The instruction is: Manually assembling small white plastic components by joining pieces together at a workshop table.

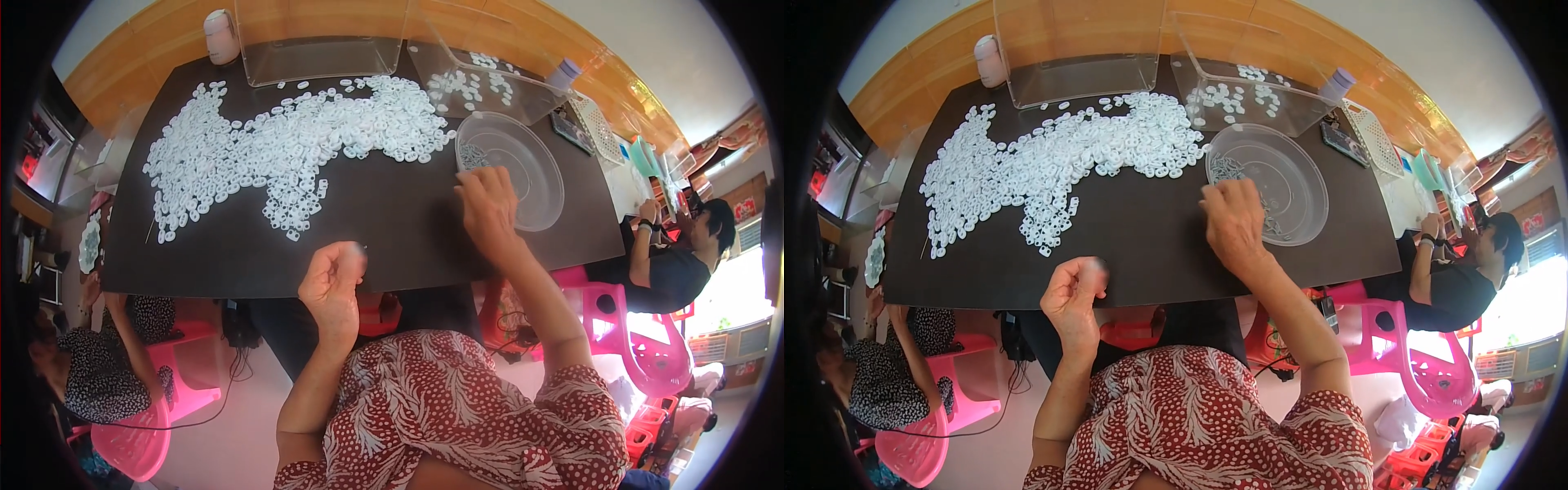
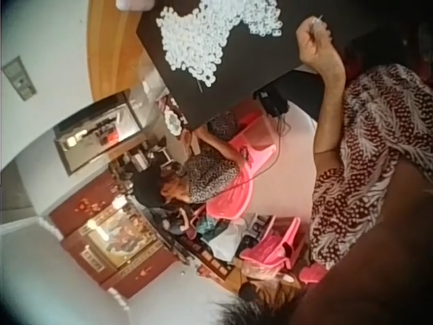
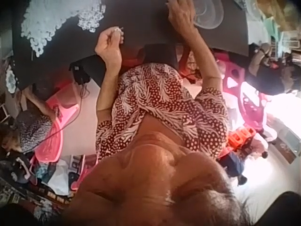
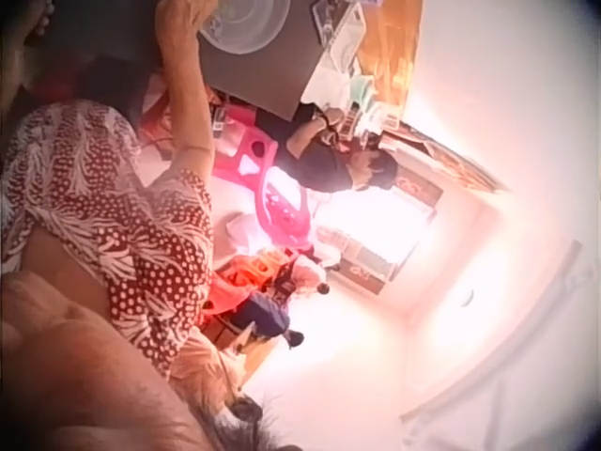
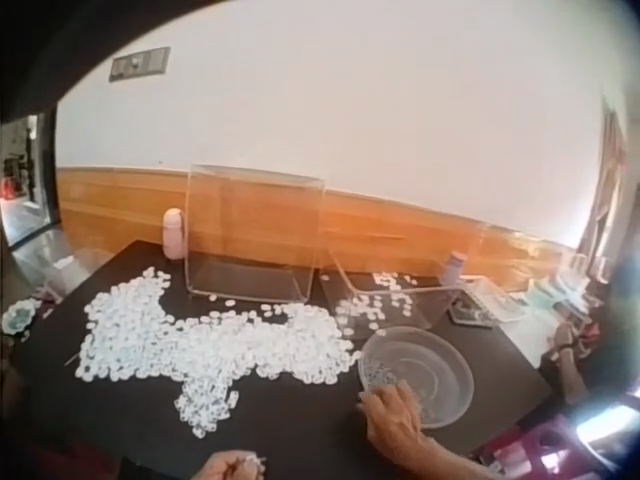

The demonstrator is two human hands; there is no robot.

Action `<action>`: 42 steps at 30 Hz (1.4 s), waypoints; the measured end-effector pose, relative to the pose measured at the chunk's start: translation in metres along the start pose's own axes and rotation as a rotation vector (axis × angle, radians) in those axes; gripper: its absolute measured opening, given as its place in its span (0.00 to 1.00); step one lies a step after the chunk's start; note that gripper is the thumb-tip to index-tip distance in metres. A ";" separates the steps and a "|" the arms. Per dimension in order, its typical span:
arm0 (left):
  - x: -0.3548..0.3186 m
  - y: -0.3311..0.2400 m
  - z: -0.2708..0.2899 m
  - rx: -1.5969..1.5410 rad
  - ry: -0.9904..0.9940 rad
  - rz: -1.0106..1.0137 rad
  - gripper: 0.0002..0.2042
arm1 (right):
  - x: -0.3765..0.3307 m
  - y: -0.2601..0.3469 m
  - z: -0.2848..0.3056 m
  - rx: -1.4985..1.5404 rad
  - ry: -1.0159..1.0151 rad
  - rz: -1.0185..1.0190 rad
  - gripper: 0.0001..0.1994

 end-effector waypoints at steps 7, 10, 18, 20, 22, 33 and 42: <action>0.000 -0.001 0.000 0.018 -0.007 0.030 0.05 | 0.033 0.013 -0.052 -0.032 0.068 0.175 0.05; -0.001 0.000 0.002 0.019 -0.007 0.023 0.06 | 0.035 0.015 -0.060 -0.072 0.090 0.181 0.04; 0.000 -0.002 0.004 -0.007 0.006 0.036 0.06 | 0.013 0.017 -0.044 0.256 0.067 -0.008 0.06; 0.001 -0.003 0.004 -0.020 0.006 0.042 0.06 | 0.011 0.020 -0.043 0.206 0.067 -0.003 0.07; 0.001 -0.002 0.004 -0.014 0.008 0.039 0.06 | 0.011 0.024 -0.043 0.159 0.063 0.004 0.08; -0.001 -0.002 0.006 -0.024 0.027 0.065 0.06 | 0.015 0.027 -0.046 0.253 0.148 -0.074 0.10; 0.001 -0.008 0.006 -0.039 0.006 0.097 0.05 | 0.012 0.044 -0.014 0.990 0.399 -0.425 0.09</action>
Point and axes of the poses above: each hand's wrist, its own x-axis towards the middle knuckle, its own z-axis out of the back of the hand, y = z × x, the point moved 1 cm from there along x, towards the middle knuckle, and after that the axes turned 10 degrees about -x, right-handed, at the moved point
